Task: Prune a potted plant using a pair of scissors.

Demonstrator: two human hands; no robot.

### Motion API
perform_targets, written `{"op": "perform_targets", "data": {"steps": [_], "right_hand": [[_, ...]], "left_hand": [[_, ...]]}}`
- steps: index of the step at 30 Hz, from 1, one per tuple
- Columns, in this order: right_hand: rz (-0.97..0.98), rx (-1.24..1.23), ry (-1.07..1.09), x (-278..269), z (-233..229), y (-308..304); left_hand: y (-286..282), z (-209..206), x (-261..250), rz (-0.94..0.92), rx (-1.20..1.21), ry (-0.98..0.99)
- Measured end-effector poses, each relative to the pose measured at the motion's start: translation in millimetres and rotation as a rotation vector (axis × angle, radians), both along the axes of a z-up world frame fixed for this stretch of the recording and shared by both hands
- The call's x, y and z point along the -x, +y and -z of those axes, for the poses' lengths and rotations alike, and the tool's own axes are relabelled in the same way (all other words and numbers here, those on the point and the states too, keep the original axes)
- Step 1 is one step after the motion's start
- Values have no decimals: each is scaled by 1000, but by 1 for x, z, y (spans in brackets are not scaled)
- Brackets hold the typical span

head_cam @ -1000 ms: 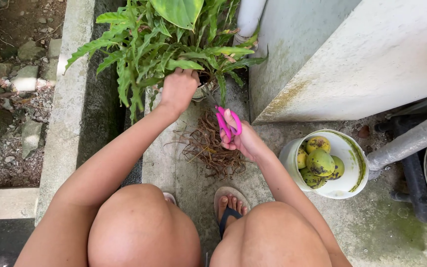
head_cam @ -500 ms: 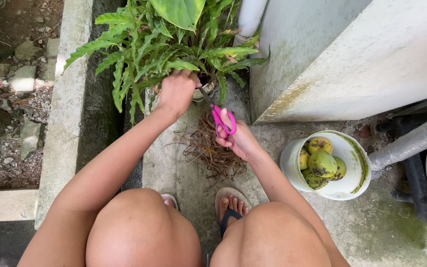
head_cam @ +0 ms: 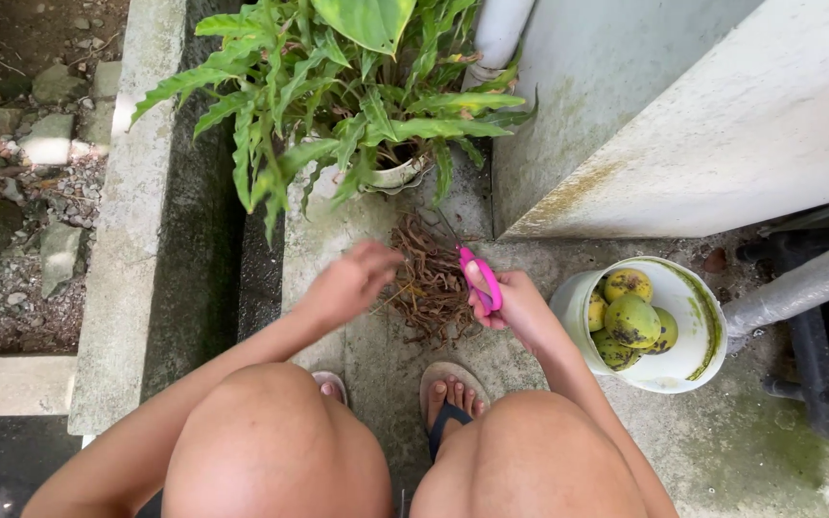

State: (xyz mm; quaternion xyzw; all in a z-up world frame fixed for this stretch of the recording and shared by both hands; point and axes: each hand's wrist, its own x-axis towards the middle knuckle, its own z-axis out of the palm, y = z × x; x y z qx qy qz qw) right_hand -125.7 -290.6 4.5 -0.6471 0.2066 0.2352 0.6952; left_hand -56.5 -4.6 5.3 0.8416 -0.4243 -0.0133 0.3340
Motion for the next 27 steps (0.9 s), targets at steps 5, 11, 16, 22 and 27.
{"op": "perform_targets", "data": {"steps": [5,11,16,22,27], "right_hand": [[-60,84,-14,-1,-8,8],[-197,155,-41,-19,-30,25],[-219,121,-186,-54,-23,29],[-187,52,-266,-69,-42,21],[-150,-65,-278,-67,-49,13]], "left_hand": [[-14,-53,-35,-559,72,232],[-22,-88,-60,-547,110,11],[-14,-87,-91,-420,121,-470],[-8,-94,-85,-275,-62,-456],[-6,-61,-56,-367,-125,-362]]}}
